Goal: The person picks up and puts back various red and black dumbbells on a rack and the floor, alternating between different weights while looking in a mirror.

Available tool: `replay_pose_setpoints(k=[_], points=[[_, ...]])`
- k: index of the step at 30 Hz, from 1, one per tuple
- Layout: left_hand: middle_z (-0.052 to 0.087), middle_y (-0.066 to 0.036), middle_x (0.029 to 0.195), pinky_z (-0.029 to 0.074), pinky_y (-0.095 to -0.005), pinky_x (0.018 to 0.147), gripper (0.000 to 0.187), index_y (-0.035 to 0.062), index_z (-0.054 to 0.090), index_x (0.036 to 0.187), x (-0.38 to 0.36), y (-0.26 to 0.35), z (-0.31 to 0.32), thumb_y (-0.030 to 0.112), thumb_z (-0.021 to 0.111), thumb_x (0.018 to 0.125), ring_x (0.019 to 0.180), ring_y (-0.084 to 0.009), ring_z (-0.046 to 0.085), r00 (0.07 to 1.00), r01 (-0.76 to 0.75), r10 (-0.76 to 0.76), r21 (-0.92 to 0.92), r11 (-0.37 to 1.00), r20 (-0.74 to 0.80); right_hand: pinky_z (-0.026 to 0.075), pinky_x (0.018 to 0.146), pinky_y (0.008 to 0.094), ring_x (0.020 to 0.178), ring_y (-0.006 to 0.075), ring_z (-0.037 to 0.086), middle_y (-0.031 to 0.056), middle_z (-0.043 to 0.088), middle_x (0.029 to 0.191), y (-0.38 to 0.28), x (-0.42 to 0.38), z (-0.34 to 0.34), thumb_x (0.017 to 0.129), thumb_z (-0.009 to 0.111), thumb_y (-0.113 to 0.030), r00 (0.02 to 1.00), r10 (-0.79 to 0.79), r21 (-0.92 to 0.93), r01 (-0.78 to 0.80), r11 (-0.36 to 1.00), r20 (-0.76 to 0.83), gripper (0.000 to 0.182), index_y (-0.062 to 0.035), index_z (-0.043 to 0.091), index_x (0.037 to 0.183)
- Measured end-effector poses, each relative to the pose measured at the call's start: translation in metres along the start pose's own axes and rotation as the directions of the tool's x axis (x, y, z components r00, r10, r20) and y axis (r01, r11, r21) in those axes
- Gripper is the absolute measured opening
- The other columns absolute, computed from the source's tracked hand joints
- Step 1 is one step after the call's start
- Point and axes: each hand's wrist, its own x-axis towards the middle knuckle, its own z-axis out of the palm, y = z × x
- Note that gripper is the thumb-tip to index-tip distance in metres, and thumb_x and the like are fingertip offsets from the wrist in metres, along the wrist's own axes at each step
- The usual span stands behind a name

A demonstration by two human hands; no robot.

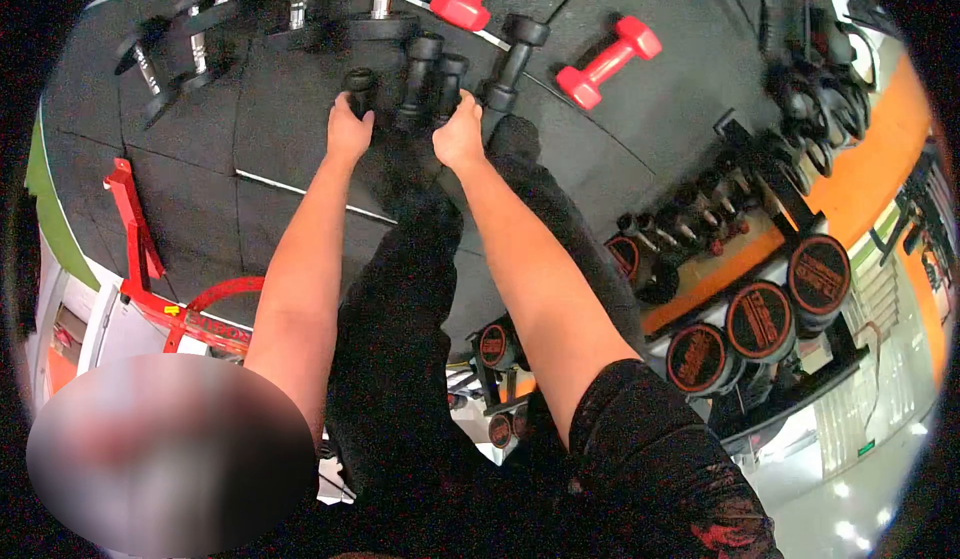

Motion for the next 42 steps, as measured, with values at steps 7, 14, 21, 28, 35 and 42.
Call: replay_pose_setpoints(k=[7, 14, 21, 28, 35, 42], points=[[0.066, -0.024, 0.102, 0.050, -0.0443, 0.087, 0.044, 0.0014, 0.049, 0.125, -0.142, 0.035, -0.117, 0.022, 0.057, 0.087, 0.098, -0.0379, 0.064, 0.992, 0.016, -0.003, -0.104, 0.994, 0.122, 0.047, 0.091, 0.0434, 0.105, 0.0404, 0.058, 0.0266, 0.060, 0.107, -0.041, -0.133, -0.157, 0.076, 0.052, 0.002, 0.952, -0.169, -0.052, 0.188, 0.981, 0.256, 0.045, 0.0019, 0.049, 0.121], [0.069, -0.017, 0.099, 0.049, -0.0375, 0.089, 0.049, 0.0038, 0.051, 0.127, -0.289, 0.094, -0.338, 0.027, 0.063, 0.085, 0.096, -0.0294, 0.065, 0.976, 0.121, -0.089, -0.153, 0.981, 0.201, 0.047, 0.095, 0.0442, 0.112, 0.0391, 0.059, 0.0270, 0.062, 0.114, -0.122, -0.267, -0.349, 0.079, 0.057, -0.011, 0.902, -0.054, -0.355, 0.222, 0.908, 0.429, 0.044, -0.0008, 0.053, 0.122], [0.068, -0.020, 0.098, 0.050, -0.0421, 0.086, 0.052, 0.0004, 0.046, 0.129, -0.343, 0.166, -0.509, 0.021, 0.063, 0.084, 0.094, -0.0354, 0.066, 0.978, -0.056, 0.001, -0.254, 0.966, -0.211, 0.045, 0.098, 0.0458, 0.113, 0.0427, 0.056, 0.0296, 0.059, 0.119, -0.225, -0.255, -0.477, 0.079, 0.063, -0.018, 0.908, -0.311, -0.508, 0.415, 0.755, 0.280, 0.053, 0.0001, 0.046, 0.126], [0.062, -0.021, 0.105, 0.048, -0.0413, 0.089, 0.065, -0.0012, 0.035, 0.138, -0.339, 0.185, -0.591, 0.018, 0.065, 0.083, 0.100, -0.0342, 0.062, 0.914, -0.248, 0.160, -0.201, 0.947, -0.373, 0.049, 0.091, 0.0415, 0.102, 0.0331, 0.063, 0.0225, 0.064, 0.109, -0.351, -0.252, -0.479, 0.083, 0.068, -0.028, 0.858, -0.513, -0.023, 0.513, 0.858, -0.028, 0.067, -0.0001, 0.036, 0.136], [0.066, -0.018, 0.102, 0.048, -0.0390, 0.091, 0.074, 0.0001, 0.030, 0.141, -0.344, 0.178, -0.663, 0.022, 0.069, 0.082, 0.098, -0.0308, 0.064, 0.879, -0.281, 0.102, -0.334, 0.900, -0.465, 0.049, 0.089, 0.0392, 0.096, 0.0293, 0.061, 0.0193, 0.060, 0.105, -0.437, -0.321, -0.369, 0.081, 0.072, -0.025, 0.793, -0.604, 0.241, 0.602, 0.761, -0.073, 0.073, -0.0026, 0.034, 0.139], [0.065, -0.019, 0.105, 0.047, -0.0402, 0.092, 0.080, 0.0016, 0.026, 0.143, -0.321, 0.159, -0.664, 0.025, 0.070, 0.081, 0.102, -0.0319, 0.062, 0.843, -0.350, 0.117, -0.370, 0.861, -0.525, 0.052, 0.080, 0.0357, 0.091, 0.0226, 0.060, 0.0204, 0.049, 0.120, -0.457, -0.377, -0.379, 0.085, 0.072, -0.024, 0.742, -0.662, 0.093, 0.670, 0.737, -0.105, 0.072, -0.0094, 0.030, 0.143]])
